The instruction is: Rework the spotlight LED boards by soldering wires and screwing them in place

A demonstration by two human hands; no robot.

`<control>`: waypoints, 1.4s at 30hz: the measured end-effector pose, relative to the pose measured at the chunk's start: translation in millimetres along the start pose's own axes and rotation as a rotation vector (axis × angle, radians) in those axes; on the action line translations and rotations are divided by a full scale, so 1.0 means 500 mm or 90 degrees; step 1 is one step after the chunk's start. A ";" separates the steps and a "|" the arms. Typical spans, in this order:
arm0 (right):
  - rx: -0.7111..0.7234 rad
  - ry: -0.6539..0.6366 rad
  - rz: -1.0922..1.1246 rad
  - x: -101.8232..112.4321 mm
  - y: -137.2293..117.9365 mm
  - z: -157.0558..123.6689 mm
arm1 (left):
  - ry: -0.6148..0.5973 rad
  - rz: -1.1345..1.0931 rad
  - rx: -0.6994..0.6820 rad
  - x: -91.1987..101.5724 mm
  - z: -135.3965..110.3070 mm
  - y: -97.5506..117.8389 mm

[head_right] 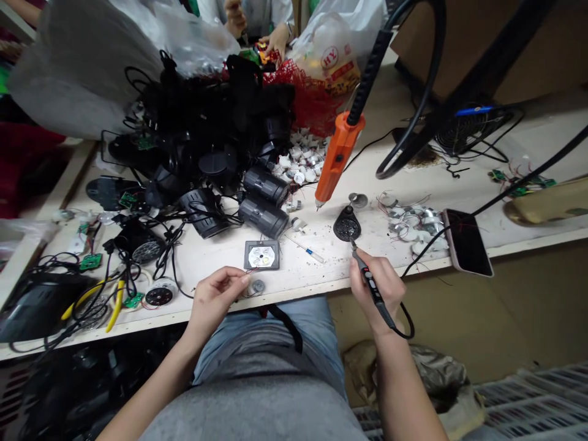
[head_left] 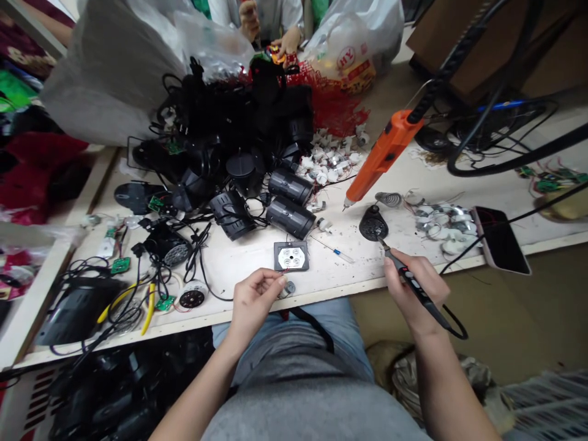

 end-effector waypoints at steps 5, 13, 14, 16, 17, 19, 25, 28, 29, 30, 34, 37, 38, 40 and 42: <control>0.041 0.004 -0.051 0.000 -0.016 0.003 | 0.010 0.029 -0.011 -0.003 0.007 -0.016; 0.046 0.002 -0.033 0.002 -0.016 0.002 | 0.012 0.045 -0.032 -0.004 0.012 -0.017; 0.047 0.003 -0.031 0.002 -0.015 0.001 | 0.011 0.048 -0.035 -0.005 0.012 -0.018; 0.049 0.004 -0.040 0.002 -0.015 0.000 | 0.008 0.057 -0.043 -0.007 0.013 -0.019; 0.054 0.010 -0.050 0.002 -0.015 0.001 | 0.007 0.063 -0.047 -0.008 0.013 -0.019; 0.086 0.013 -0.074 0.002 -0.020 0.002 | 0.006 0.075 -0.054 -0.009 0.013 -0.019; 0.097 0.024 -0.088 -0.001 -0.021 -0.003 | 0.002 0.104 -0.070 -0.013 0.013 -0.015; 0.081 0.005 -0.081 -0.004 -0.017 -0.009 | 0.001 0.121 -0.081 -0.013 0.014 -0.011; 0.082 -0.002 -0.084 -0.005 -0.017 -0.010 | 0.002 0.130 -0.086 -0.014 0.014 -0.009; 0.084 -0.006 -0.087 -0.005 -0.017 -0.010 | 0.003 0.141 -0.092 -0.015 0.014 -0.006; 0.095 -0.020 -0.100 -0.004 -0.022 -0.003 | -0.006 0.181 -0.129 -0.023 0.008 0.007; 0.103 -0.015 -0.106 -0.002 -0.026 0.001 | -0.011 0.201 -0.150 -0.029 0.002 0.010; 0.104 -0.009 -0.106 -0.001 -0.026 0.001 | -0.009 0.212 -0.156 -0.029 0.001 0.010; 0.102 -0.005 -0.103 -0.001 -0.026 0.001 | -0.002 0.238 -0.171 -0.028 0.000 0.007; 0.097 -0.009 -0.100 -0.002 -0.025 0.000 | 0.005 0.260 -0.185 -0.027 0.002 0.003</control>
Point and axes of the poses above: each hand's wrist, its own z-axis towards the middle knuckle, its own x-axis out of the back of the hand, y = z × x, the point moved 5 cm from there along z, towards the middle knuckle, and after that the axes turned 4 degrees about z, right-handed, at the moved point
